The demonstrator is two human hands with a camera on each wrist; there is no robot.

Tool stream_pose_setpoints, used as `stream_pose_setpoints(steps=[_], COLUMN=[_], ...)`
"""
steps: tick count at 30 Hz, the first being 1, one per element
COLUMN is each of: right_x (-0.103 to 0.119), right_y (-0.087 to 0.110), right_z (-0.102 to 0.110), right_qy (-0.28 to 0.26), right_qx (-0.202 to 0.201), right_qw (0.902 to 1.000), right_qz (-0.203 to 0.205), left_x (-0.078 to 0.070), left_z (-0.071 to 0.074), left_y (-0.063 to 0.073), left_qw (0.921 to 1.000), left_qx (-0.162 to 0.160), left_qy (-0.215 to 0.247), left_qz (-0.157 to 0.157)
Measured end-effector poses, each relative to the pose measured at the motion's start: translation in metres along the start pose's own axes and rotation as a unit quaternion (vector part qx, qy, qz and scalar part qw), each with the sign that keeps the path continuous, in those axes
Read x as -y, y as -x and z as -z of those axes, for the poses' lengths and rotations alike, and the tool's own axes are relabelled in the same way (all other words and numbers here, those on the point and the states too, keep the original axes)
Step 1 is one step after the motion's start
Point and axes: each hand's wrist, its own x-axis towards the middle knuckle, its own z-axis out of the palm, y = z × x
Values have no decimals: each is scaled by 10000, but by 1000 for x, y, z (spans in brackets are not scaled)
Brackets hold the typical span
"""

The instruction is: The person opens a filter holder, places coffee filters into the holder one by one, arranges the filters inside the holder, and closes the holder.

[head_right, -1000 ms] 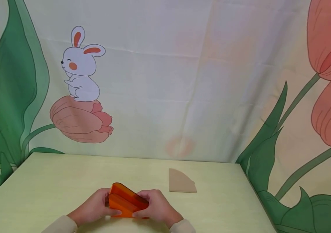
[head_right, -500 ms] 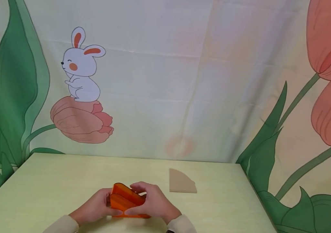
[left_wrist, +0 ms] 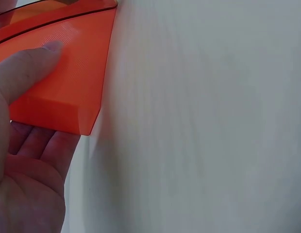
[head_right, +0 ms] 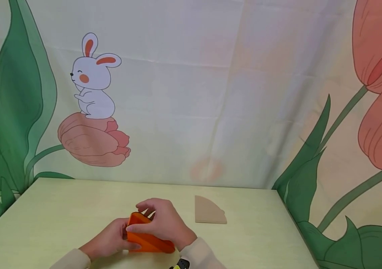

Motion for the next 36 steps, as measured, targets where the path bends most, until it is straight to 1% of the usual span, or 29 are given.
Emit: stream_pose_setpoints(steps=[6,9,13,18,27,32,36], right_x=[1,0,-1,-4,-14,-24,-33], right_y=[-3,-2,1,9,26,38,46], right_z=[1,3,10,23,55,71,82], right_qy=[151,191,99,-90,-210,-568,-858], right_qx=[234,202,85,68,137,100,35], right_qw=[9995,9995,9998,9998,9994,9979,9955], right_qz=[-153,-142,-161,-176,-248,-304,-391], left_x=[0,0,-1,0,1,3,4], left_z=[1,2,2,1,-2,-2,-2], left_y=[-1,-1,0,0,0,-1,-2], left_qw=[10000,10000,9999,9997,9993,9990,9991], left_qx=[49,70,72,-2,-79,-91,-100], left_qy=[19,33,77,107,140,165,199], left_qz=[-21,35,107,228,338,412,367])
